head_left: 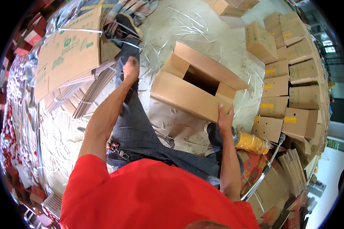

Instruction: The person assembles flat cardboard sheets into small boxes by folding the flaps and securing them with packing tape. The person uses a handheld tape dispenser to apply tape to the seams and then places the finished boxes into a stack.

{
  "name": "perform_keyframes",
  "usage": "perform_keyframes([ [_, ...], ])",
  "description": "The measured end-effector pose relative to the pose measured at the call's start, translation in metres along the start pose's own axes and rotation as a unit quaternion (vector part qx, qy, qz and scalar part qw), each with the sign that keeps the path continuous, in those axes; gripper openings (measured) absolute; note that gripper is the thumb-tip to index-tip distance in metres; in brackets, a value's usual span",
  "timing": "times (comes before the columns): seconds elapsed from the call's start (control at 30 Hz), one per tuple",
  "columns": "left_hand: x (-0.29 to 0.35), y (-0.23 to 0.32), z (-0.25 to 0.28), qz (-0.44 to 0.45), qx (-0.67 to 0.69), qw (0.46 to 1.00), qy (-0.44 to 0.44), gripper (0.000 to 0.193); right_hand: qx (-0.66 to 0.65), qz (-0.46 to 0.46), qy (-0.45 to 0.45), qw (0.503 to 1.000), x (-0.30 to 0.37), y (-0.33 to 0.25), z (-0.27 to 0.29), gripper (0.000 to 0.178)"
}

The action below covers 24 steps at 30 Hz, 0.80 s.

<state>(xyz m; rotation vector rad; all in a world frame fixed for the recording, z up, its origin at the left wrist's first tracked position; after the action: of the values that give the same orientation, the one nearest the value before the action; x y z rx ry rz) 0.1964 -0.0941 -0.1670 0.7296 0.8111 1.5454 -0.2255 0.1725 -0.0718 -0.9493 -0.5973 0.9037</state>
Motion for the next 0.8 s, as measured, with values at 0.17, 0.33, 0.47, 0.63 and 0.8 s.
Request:
perform_keyframes([
  [0.17,0.004,0.040,-0.014,-0.133,0.092,0.979,-0.127,0.078,0.010,-0.006,-0.001,1.000,-0.002,0.007,-0.001,0.047],
  [0.33,0.063,0.098,-0.022,-0.173,0.210,0.930,-0.247,0.084,-0.002,-0.022,-0.011,1.000,0.001,0.005,-0.001,0.050],
  [0.47,0.069,0.109,-0.033,-0.084,0.177,0.949,-0.247,0.084,0.009,-0.066,-0.016,0.998,-0.003,0.023,0.008,0.052],
  [0.63,0.057,0.115,-0.016,-0.075,0.070,0.978,-0.183,0.063,0.027,-0.053,-0.040,0.997,-0.004,0.016,0.004,0.057],
  [0.8,0.089,0.113,0.014,-0.071,0.127,0.984,-0.098,0.039,0.005,-0.058,-0.039,0.998,-0.001,0.010,0.001,0.059],
])
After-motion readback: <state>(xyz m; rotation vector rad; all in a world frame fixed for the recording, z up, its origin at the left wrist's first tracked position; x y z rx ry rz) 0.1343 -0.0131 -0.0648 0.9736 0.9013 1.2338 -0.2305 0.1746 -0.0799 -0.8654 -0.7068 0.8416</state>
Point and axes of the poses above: each hand's wrist, its own x-axis away from the middle knuckle, its own z-axis out of the back of the hand, y = z × x, the point moved 4 cm from there along -x, towards the middle knuckle, and after that the axes turned 6 degrees about x, right-handed, at the moved point
